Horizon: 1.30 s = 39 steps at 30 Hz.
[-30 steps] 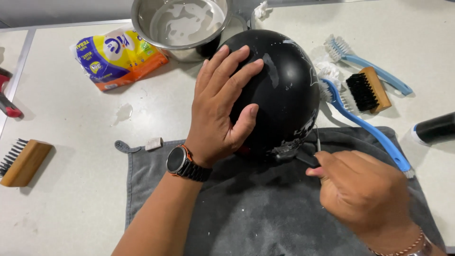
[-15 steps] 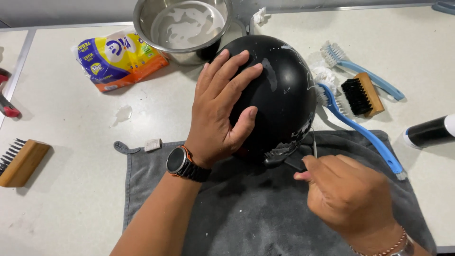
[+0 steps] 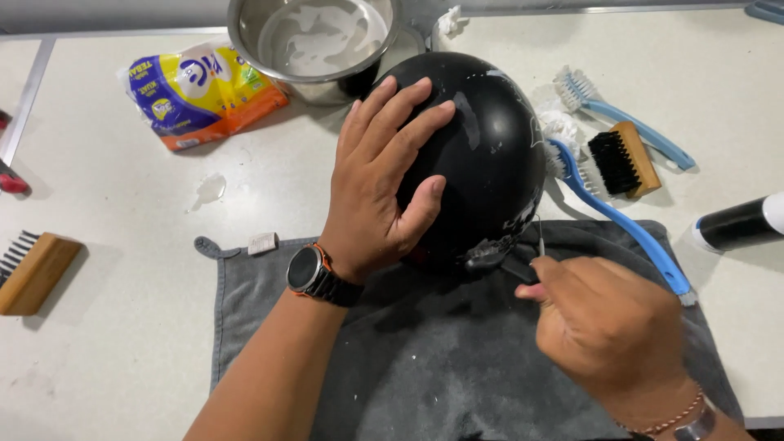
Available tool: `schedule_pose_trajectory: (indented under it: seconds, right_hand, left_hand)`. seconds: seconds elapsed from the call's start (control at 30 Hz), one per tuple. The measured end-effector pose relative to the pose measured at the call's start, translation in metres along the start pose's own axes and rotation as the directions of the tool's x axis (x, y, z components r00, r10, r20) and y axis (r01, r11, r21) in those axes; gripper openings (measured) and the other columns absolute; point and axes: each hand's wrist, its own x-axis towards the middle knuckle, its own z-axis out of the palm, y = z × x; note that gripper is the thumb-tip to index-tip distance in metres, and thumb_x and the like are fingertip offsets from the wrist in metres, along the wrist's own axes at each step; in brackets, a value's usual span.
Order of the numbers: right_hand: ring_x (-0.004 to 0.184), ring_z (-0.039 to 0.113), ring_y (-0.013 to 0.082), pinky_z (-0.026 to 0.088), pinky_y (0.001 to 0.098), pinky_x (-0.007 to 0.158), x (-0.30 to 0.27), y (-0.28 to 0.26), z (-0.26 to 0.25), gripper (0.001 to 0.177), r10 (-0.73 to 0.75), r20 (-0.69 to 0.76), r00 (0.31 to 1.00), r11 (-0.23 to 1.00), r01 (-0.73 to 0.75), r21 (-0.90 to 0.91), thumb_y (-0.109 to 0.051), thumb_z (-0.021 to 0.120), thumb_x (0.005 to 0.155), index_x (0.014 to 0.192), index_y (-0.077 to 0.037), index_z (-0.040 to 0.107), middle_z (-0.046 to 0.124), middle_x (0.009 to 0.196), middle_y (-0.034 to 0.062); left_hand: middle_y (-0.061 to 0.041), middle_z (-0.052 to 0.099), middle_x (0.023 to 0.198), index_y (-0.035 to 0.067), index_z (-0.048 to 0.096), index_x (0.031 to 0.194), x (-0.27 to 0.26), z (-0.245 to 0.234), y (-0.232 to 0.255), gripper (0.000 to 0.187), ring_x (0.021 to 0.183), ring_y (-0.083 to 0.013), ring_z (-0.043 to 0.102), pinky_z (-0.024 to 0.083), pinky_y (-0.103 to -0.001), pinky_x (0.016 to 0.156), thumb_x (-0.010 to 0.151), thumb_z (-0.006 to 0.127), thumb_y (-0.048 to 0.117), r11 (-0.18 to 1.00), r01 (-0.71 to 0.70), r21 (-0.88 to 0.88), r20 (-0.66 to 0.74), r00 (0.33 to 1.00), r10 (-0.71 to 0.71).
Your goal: The person cleans a black helmet by scraping off residue with a metal tool and scrubbing the surface with a brush. They also use a cloth to wipe the helmet and a bowl of water to rinse the brush.
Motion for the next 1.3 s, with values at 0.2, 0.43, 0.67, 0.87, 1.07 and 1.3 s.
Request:
schedule_pose_trajectory:
  seconds: [0.2,0.43,0.67,0.87,1.07,1.3]
  right_hand:
    - [0.067,0.068,0.0150,0.043,0.0247,0.052,-0.001,0.008,-0.001,0.038,0.029,0.044,0.999,1.000,-0.029,0.003,0.018,0.054,0.067,0.089,-0.005,0.074,0.067,0.065,-0.0070]
    - [0.065,0.065,0.0139,0.043,0.0232,0.054,-0.005,0.006,-0.001,0.037,0.042,0.040,0.998,0.999,-0.041,-0.029,0.019,0.056,0.071,0.090,-0.006,0.075,0.064,0.064,-0.0076]
    - [0.056,0.058,0.0191,0.044,0.0274,0.051,-0.009,0.001,0.004,0.028,-0.011,0.016,1.000,1.000,0.011,0.000,0.022,0.062,0.077,0.088,-0.002,0.073,0.060,0.061,-0.0037]
    - [0.067,0.069,0.0162,0.040,0.0228,0.050,-0.014,0.004,0.004,0.042,0.038,0.045,0.998,0.999,-0.037,-0.026,0.022,0.051,0.066,0.088,-0.002,0.078,0.067,0.063,-0.0069]
    - [0.070,0.071,0.0157,0.042,0.0232,0.052,-0.016,0.008,0.007,0.034,0.060,0.070,0.996,0.998,-0.062,0.028,0.022,0.051,0.067,0.082,0.000,0.072,0.070,0.066,-0.0045]
    - [0.065,0.066,0.0199,0.046,0.0291,0.056,-0.031,0.018,0.019,0.034,0.012,0.066,0.998,0.997,-0.016,0.071,0.032,0.061,0.081,0.079,0.001,0.074,0.065,0.063,0.0013]
  left_hand:
    - [-0.005,0.049,0.160,0.021,0.054,0.148,0.002,-0.001,-0.001,0.049,0.159,-0.0342,0.038,0.028,-0.061,0.133,0.104,0.047,0.041,1.000,0.008,0.003,0.000,1.000,-0.008]
    - [-0.005,0.048,0.160,0.020,0.054,0.148,0.001,0.000,-0.002,0.049,0.159,-0.0338,0.037,0.028,-0.061,0.134,0.104,0.046,0.042,1.000,0.006,0.004,-0.001,1.000,-0.006]
    - [-0.005,0.049,0.160,0.020,0.055,0.148,0.001,0.001,-0.002,0.050,0.158,-0.0336,0.039,0.030,-0.059,0.133,0.105,0.045,0.043,1.000,0.000,0.020,-0.004,1.000,0.000]
    - [-0.003,0.047,0.163,0.022,0.053,0.151,-0.003,0.002,-0.004,0.050,0.162,-0.0321,0.038,0.030,-0.060,0.136,0.106,0.048,0.042,0.999,0.011,0.030,0.029,1.000,-0.012]
    - [-0.003,0.047,0.163,0.021,0.053,0.152,0.000,-0.002,-0.004,0.050,0.162,-0.0312,0.039,0.030,-0.059,0.139,0.107,0.048,0.041,0.999,0.029,0.024,0.032,0.999,-0.030]
    - [-0.014,0.060,0.122,0.003,0.057,0.128,0.003,-0.001,-0.004,0.040,0.114,-0.0357,0.056,0.041,-0.047,0.103,0.108,0.043,0.035,0.993,-0.118,-0.004,-0.012,0.993,0.118]
